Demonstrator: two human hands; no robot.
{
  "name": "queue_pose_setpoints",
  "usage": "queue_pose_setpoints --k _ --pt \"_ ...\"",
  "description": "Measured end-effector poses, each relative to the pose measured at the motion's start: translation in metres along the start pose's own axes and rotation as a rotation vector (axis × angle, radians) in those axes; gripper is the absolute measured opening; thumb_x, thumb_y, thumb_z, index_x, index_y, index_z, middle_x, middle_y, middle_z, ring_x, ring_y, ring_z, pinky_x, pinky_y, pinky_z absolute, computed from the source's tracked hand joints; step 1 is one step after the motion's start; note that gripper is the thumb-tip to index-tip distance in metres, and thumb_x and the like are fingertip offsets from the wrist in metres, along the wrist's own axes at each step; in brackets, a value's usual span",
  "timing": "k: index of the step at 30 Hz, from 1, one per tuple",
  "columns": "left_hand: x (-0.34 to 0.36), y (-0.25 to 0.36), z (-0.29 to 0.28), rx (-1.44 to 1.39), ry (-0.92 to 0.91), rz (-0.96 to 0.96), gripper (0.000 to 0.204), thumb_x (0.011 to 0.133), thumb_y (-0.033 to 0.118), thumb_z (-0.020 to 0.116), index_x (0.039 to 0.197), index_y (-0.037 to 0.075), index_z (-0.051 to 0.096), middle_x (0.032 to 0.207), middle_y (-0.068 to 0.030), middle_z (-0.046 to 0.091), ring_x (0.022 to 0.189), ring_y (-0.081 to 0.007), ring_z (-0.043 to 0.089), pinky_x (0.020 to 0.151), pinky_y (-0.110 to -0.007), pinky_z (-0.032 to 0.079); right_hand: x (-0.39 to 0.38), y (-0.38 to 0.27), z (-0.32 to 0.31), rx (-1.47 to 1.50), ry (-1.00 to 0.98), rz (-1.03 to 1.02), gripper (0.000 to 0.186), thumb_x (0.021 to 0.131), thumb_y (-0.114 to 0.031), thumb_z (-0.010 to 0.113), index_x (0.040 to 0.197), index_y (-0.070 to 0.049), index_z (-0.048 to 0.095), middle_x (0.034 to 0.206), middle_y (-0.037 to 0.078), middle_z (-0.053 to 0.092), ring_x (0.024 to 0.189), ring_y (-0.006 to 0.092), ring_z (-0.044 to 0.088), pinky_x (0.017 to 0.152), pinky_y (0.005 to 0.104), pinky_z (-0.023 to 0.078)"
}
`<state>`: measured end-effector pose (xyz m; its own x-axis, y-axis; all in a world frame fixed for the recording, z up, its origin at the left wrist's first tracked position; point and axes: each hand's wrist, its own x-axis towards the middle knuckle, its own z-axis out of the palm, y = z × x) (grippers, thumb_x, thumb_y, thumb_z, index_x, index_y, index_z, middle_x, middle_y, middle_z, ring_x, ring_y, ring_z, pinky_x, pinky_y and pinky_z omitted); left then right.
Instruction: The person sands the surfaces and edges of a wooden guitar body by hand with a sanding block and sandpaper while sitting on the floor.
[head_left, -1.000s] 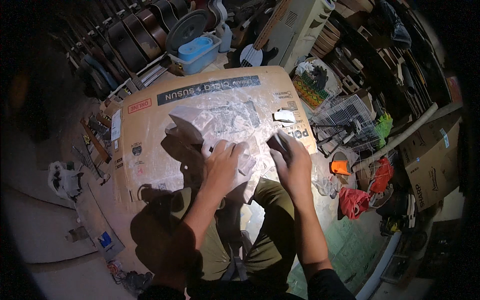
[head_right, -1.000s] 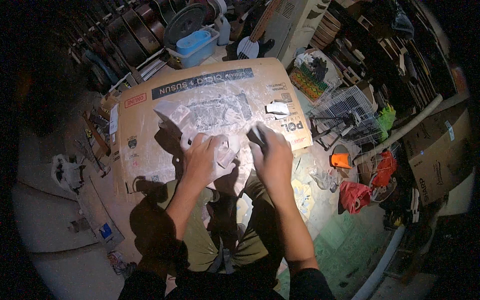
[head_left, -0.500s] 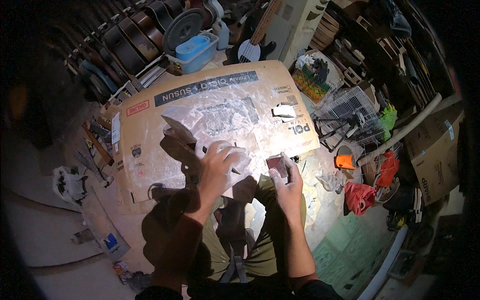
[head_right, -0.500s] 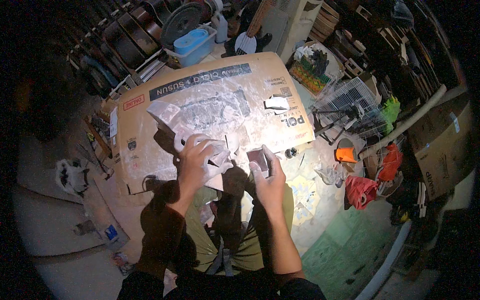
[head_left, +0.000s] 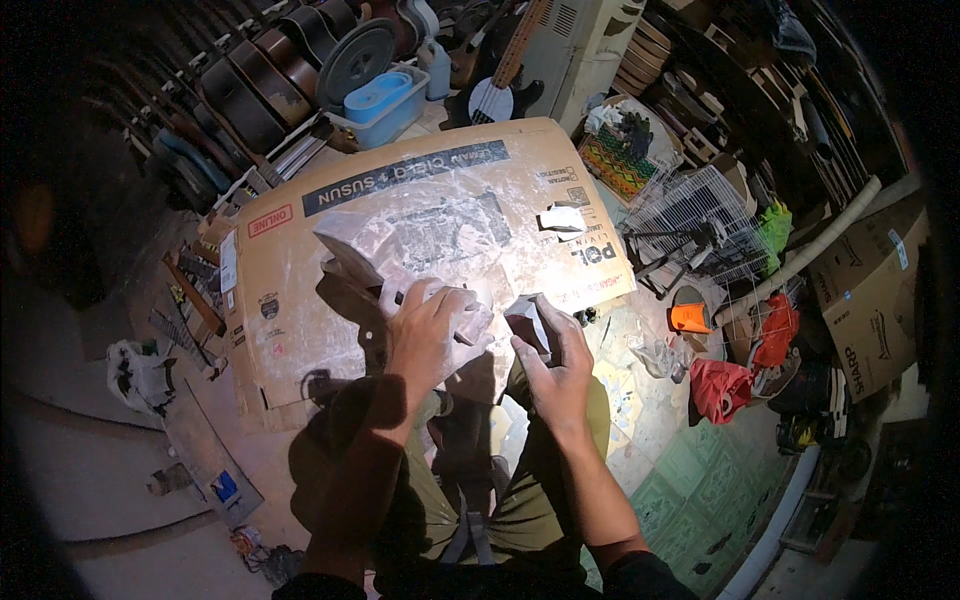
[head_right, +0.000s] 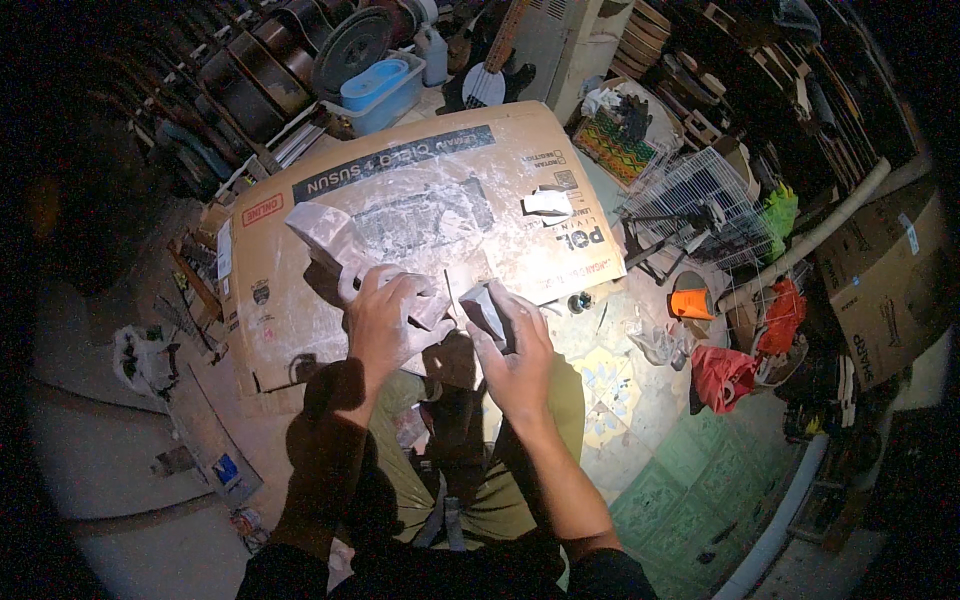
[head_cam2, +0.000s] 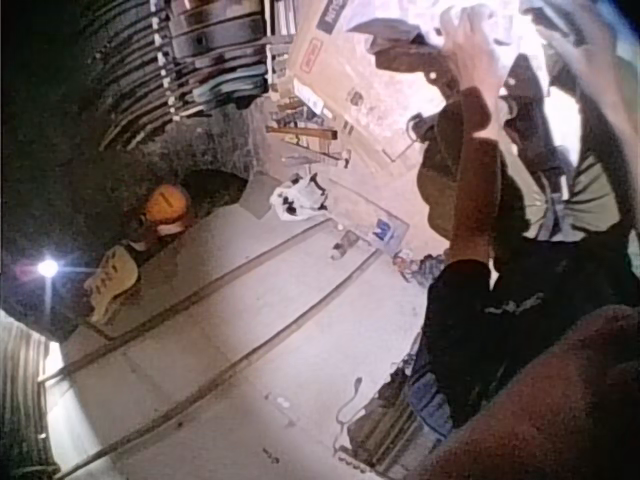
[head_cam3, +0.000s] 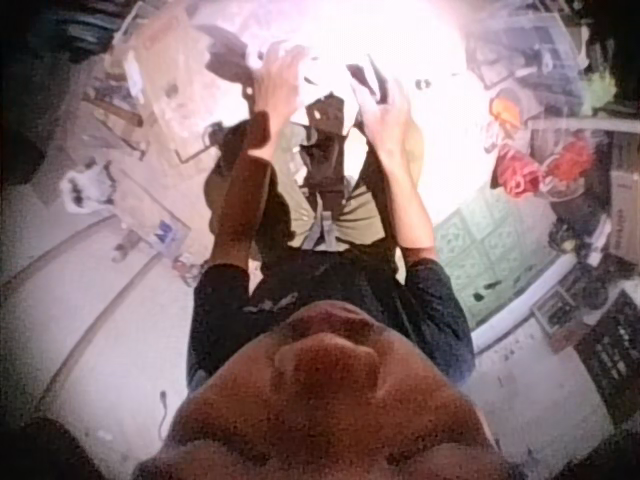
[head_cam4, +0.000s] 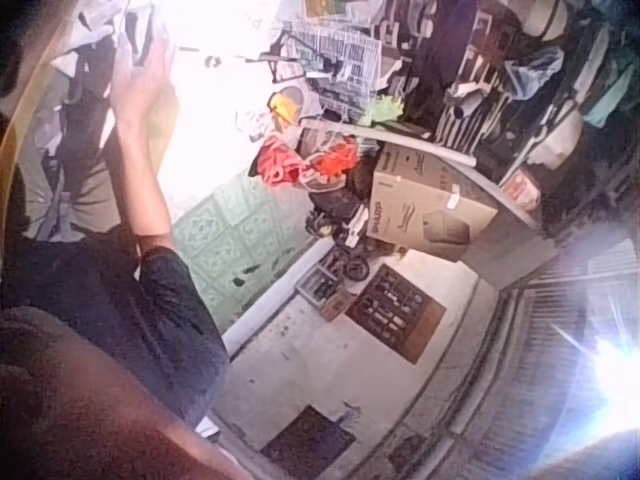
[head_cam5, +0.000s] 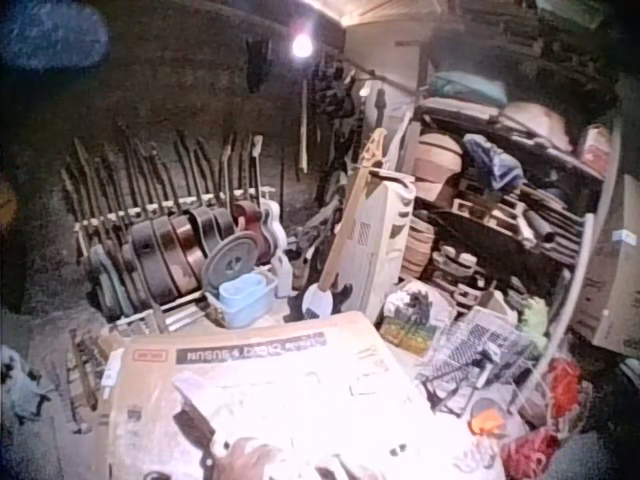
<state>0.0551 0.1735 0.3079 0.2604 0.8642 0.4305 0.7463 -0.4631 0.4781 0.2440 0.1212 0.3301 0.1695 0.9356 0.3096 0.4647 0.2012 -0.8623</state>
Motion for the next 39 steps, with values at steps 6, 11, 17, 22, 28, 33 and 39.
queue_pose_setpoints --k 6,11,17,22,28,33,39 --pt "-0.003 0.014 -0.001 0.079 0.01 -0.106 0.046 0.07 0.023 0.08 0.112 0.012 0.066 0.132 -0.0112 0.058 0.132 -0.029 0.045 0.108 -0.051 0.03 0.007 -0.013 -0.006 -0.196 -0.062 -0.129 0.055 0.075 0.003 0.079 0.128 -0.002 0.065 0.116 0.018 0.067 0.108 0.0296 0.065 0.097 0.0358 0.05" --pt "-0.006 0.012 0.0 0.191 -0.003 -0.079 0.04 0.073 0.012 0.072 0.112 0.009 0.064 0.124 -0.0125 0.058 0.133 -0.0322 0.044 0.112 -0.054 0.028 0.024 -0.037 0.005 -0.314 -0.181 -0.261 0.052 0.073 -0.002 0.078 0.124 -0.009 0.068 0.116 0.016 0.065 0.105 0.0354 0.058 0.092 0.0403 0.048" --pt "-0.003 0.015 -0.001 0.159 0.002 -0.077 0.037 0.073 0.009 0.071 0.109 0.008 0.065 0.12 -0.0133 0.058 0.133 -0.033 0.044 0.116 -0.055 0.025 0.023 -0.05 0.003 -0.431 -0.252 -0.248 0.05 0.077 -0.003 0.076 0.125 -0.01 0.067 0.112 0.016 0.063 0.1 0.0367 0.056 0.087 0.0426 0.048" --pt "-0.003 0.013 0.007 0.177 0.026 -0.093 0.034 0.074 0.007 0.069 0.108 0.005 0.064 0.122 -0.0144 0.057 0.135 -0.0339 0.042 0.118 -0.056 0.023 0.029 -0.056 0.011 -0.481 -0.231 -0.237 0.05 0.077 -0.004 0.076 0.125 -0.011 0.067 0.113 0.016 0.062 0.1 0.0375 0.056 0.088 0.0436 0.049" --pt "-0.004 0.013 0.005 0.193 0.019 -0.086 0.035 0.074 0.006 0.068 0.108 0.002 0.065 0.124 -0.0151 0.057 0.137 -0.0346 0.04 0.118 -0.056 0.022 0.032 -0.06 0.016 -0.525 -0.214 -0.211 0.049 0.079 -0.005 0.075 0.126 -0.013 0.066 0.111 0.016 0.062 0.1 0.0378 0.056 0.087 0.0441 0.049" --pt "-0.002 0.021 -0.004 0.189 -0.032 -0.1 0.04 0.072 0.009 0.072 0.11 0.003 0.065 0.124 -0.0158 0.056 0.136 -0.0352 0.041 0.118 -0.056 0.022 0.018 -0.053 0.012 -0.505 -0.214 -0.273 0.046 0.078 -0.007 0.075 0.123 -0.012 0.066 0.11 0.017 0.062 0.097 0.0388 0.056 0.083 0.045 0.049" --pt "-0.002 0.019 -0.013 0.091 -0.026 -0.087 0.057 0.062 0.023 0.087 0.111 0.006 0.064 0.133 -0.0199 0.052 0.136 -0.0387 0.038 0.112 -0.053 0.032 0.052 -0.025 0.003 -0.381 -0.058 -0.218 0.043 0.08 -0.009 0.075 0.122 -0.006 0.066 0.106 0.018 0.068 0.097 0.037 0.061 0.088 0.0435 0.048"
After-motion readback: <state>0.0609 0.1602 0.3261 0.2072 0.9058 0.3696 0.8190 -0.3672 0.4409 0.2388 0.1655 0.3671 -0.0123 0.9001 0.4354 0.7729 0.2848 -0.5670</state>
